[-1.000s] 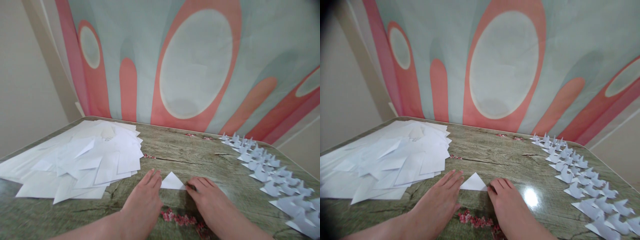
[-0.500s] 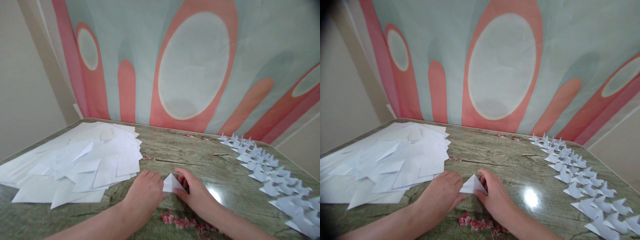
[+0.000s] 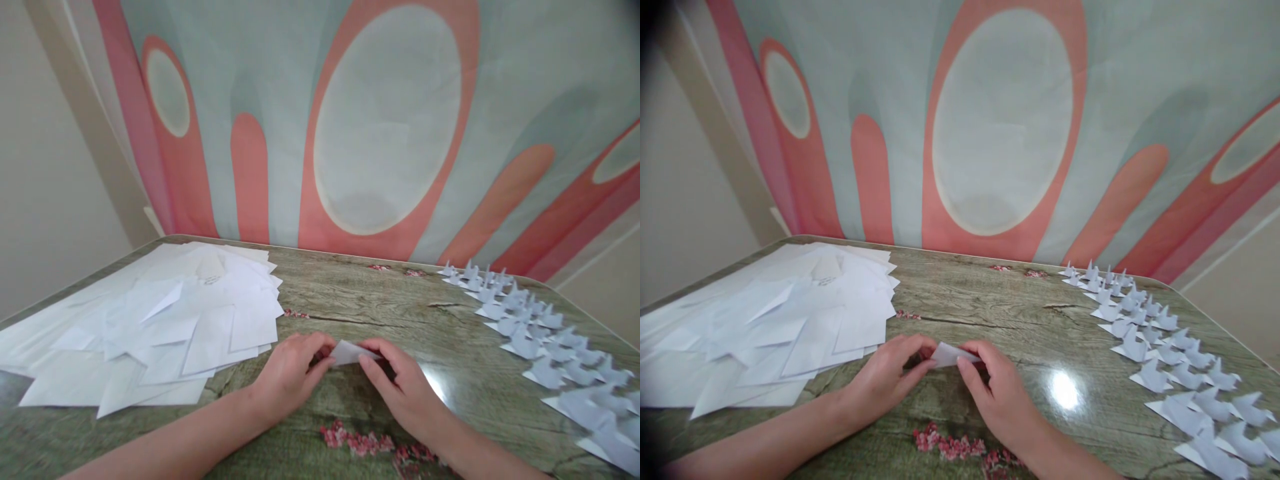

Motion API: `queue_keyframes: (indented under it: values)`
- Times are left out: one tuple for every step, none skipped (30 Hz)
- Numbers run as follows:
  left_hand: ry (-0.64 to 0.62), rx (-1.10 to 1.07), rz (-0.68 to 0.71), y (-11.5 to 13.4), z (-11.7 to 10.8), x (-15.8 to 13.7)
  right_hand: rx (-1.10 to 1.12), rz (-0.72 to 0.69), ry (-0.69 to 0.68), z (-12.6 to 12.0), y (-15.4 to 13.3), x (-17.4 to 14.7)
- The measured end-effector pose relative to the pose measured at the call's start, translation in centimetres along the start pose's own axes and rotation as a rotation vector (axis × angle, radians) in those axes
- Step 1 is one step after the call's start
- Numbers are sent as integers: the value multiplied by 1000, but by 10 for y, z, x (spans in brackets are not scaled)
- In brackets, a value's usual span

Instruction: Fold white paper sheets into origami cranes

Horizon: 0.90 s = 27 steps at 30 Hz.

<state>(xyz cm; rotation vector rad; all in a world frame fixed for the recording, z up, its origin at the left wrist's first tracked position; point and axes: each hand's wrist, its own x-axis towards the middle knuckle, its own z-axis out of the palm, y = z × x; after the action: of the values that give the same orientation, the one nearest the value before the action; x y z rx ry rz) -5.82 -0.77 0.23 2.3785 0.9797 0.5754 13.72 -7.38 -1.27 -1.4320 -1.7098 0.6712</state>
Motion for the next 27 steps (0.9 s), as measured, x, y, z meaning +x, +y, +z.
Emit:
queue_keyframes:
  values:
    - [-1,-39,-11,-1,1,0,-33,-34,37,1,2,0]
    - [-3,-76,-21,-1,2,1,-69,-71,65,1,4,0]
    - [-5,-111,-28,-2,3,1,-107,-108,82,2,6,1]
    - [-4,-143,-35,-2,3,1,-140,-142,93,3,8,1]
    - [0,-169,-42,-2,4,2,-168,-170,97,4,10,2]
    - [4,-191,-47,-2,3,2,-189,-192,101,4,11,2]
    - [4,-210,-49,-1,3,3,-203,-210,106,4,11,2]
    - [0,-228,-48,-1,3,3,-214,-229,111,5,12,3]
    - [-6,-240,-46,0,2,3,-222,-245,115,5,12,3]
    - [-12,-245,-42,0,2,3,-231,-260,120,5,12,3]
    - [-17,-243,-36,1,2,3,-243,-274,125,5,12,3]
    - [-18,-234,-31,1,3,3,-256,-289,133,5,12,4]
    - [-16,-221,-26,0,4,2,-271,-305,143,6,12,4]
    - [-12,-208,-23,0,4,1,-288,-322,153,6,11,4]
    - [-8,-198,-21,-1,5,0,-308,-340,162,5,10,3]
    - [-6,-194,-20,-1,6,0,-329,-357,167,5,10,3]
    - [-4,-195,-21,-1,7,-1,-351,-371,170,5,9,3]
    - [-2,-200,-21,-2,7,-1,-373,-381,170,4,8,3]
    - [-2,-205,-21,-2,8,-1,-395,-387,166,4,7,2]
    - [0,-209,-20,-1,8,-1,-414,-392,161,3,6,2]
    - [2,-211,-20,-1,7,-1,-430,-398,158,3,5,2]
    - [2,-212,-19,0,7,-1,-445,-407,158,3,5,2]
    - [2,-212,-19,0,6,-1,-456,-417,160,3,5,2]
    - [2,-211,-20,1,6,-1,-465,-425,164,3,5,2]
    - [1,-211,-20,1,5,0,-472,-433,170,3,5,2]
    - [0,-210,-20,2,5,0,-477,-441,177,3,6,2]
    - [-1,-209,-19,2,5,0,-478,-446,184,3,7,2]
